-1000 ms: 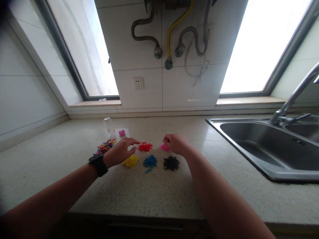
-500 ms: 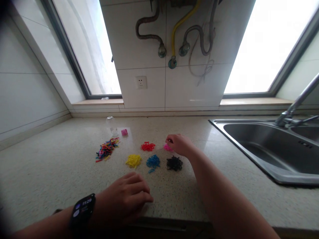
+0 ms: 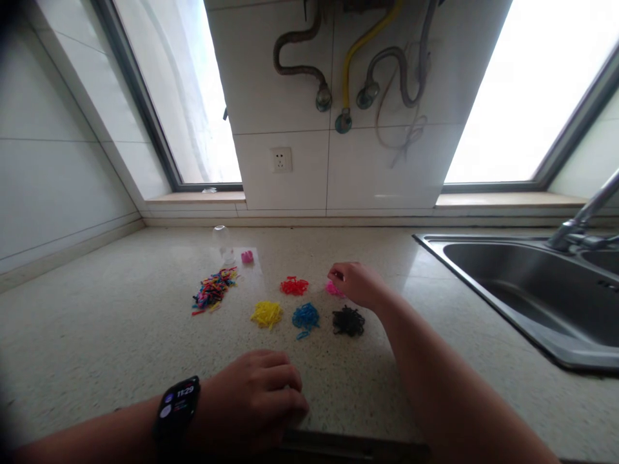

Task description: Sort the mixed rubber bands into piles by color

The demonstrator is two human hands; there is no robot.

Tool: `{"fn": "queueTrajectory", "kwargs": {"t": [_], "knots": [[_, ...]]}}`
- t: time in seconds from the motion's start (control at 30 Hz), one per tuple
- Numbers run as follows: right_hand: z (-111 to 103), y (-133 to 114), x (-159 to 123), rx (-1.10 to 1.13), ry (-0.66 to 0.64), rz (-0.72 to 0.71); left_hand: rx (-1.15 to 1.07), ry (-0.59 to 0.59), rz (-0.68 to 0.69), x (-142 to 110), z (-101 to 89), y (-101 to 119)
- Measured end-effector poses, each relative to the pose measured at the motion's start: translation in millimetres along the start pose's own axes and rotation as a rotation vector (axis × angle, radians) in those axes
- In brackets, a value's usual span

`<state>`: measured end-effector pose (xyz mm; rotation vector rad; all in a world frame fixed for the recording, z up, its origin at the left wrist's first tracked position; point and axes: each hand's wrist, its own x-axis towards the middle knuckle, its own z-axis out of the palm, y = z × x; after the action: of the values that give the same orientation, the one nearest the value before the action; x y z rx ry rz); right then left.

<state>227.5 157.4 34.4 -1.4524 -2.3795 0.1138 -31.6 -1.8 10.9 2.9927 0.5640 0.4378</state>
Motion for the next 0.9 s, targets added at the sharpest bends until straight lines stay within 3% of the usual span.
{"fn": "queueTrajectory", "kwargs": {"t": [0.2, 0.37, 0.6, 0.9], "knots": [[0, -20, 3, 0.141, 0.090, -0.080, 0.006, -0.004, -0.009, 0, 0.3, -2], [-3, -57, 19, 0.301, 0.148, -0.123, 0.024, -0.024, -0.007, -1, -0.8, -3], [12, -123, 60, 0.188, -0.004, -0.341, 0.022, -0.010, 0.009, 0, -0.2, -5], [60, -171, 108, -0.144, -0.206, -0.337, 0.013, -0.025, 0.017, -2, 1.6, -6]]}}
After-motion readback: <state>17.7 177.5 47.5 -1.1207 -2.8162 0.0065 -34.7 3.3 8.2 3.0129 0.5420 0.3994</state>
